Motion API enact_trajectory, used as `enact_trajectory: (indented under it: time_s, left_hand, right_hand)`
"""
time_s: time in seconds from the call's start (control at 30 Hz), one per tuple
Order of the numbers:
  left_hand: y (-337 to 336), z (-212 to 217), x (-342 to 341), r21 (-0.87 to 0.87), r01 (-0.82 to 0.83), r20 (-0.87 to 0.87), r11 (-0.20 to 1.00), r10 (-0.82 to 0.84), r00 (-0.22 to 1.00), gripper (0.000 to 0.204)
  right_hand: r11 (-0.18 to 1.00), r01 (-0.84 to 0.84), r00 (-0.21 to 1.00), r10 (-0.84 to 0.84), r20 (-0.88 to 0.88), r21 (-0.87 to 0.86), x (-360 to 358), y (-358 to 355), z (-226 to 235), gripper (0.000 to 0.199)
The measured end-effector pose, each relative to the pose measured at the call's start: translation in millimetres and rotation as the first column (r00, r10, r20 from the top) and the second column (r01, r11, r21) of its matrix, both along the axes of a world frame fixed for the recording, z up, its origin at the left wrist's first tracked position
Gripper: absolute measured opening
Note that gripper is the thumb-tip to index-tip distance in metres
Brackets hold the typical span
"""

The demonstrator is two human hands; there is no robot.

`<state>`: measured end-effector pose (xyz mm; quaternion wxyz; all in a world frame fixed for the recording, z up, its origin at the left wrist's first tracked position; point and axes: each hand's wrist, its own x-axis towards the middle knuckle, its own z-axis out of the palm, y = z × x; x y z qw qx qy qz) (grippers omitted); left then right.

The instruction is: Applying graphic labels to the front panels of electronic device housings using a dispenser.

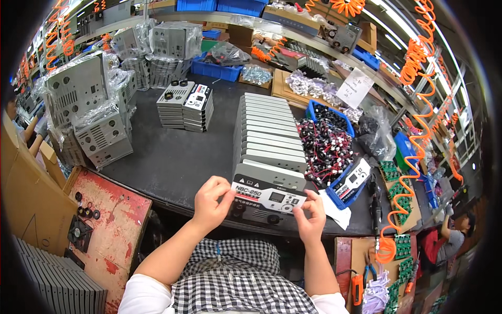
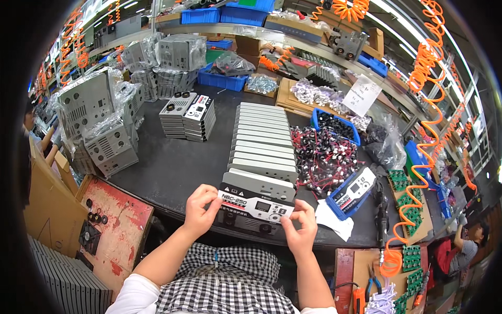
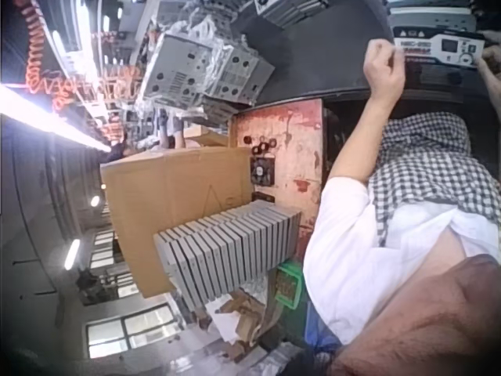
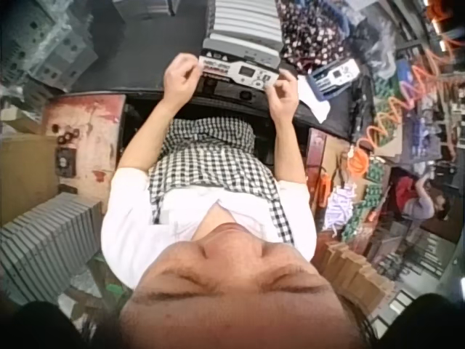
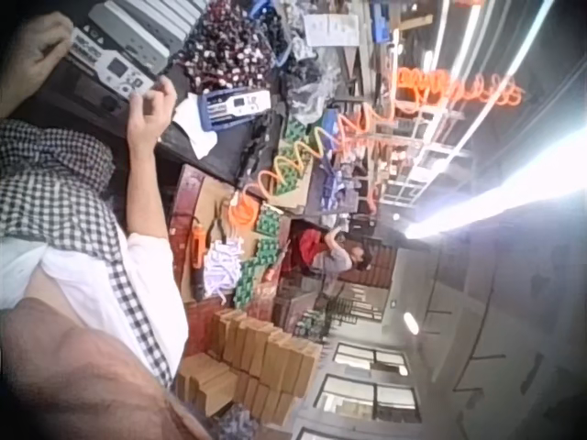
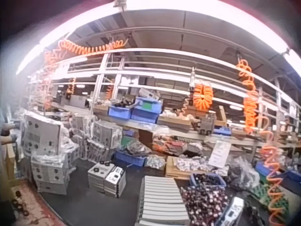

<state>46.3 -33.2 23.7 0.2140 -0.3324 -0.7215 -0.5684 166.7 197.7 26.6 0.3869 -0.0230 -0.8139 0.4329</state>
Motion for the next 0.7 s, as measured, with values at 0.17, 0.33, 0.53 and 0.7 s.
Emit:
enact_trajectory:
  time_s: [0.17,0.33,0.53,0.7]
  left_hand:
    - [12,0,-15,-0.035,0.010,0.024,0.999,-0.009,1.000,0.012]
    - [14,0,-21,-0.059,0.039,0.097,0.998,-0.033,0.995,0.018]
    - [16,-1,-21,-0.033,0.061,0.133,0.998,-0.056,0.990,0.016]
    - [16,2,-19,-0.027,0.053,0.137,0.998,-0.049,0.989,0.017]
  right_hand:
    - [0.983,-0.024,0.999,0.019,-0.032,-0.184,-20,9,-17,0.011]
    - [0.977,-0.010,1.000,0.006,-0.019,-0.214,-25,14,-23,0.012]
    - [0.979,0.014,1.000,-0.016,-0.010,-0.203,-24,13,-19,0.013]
    - [0.976,0.019,1.000,-0.020,-0.005,-0.219,-24,14,-20,0.013]
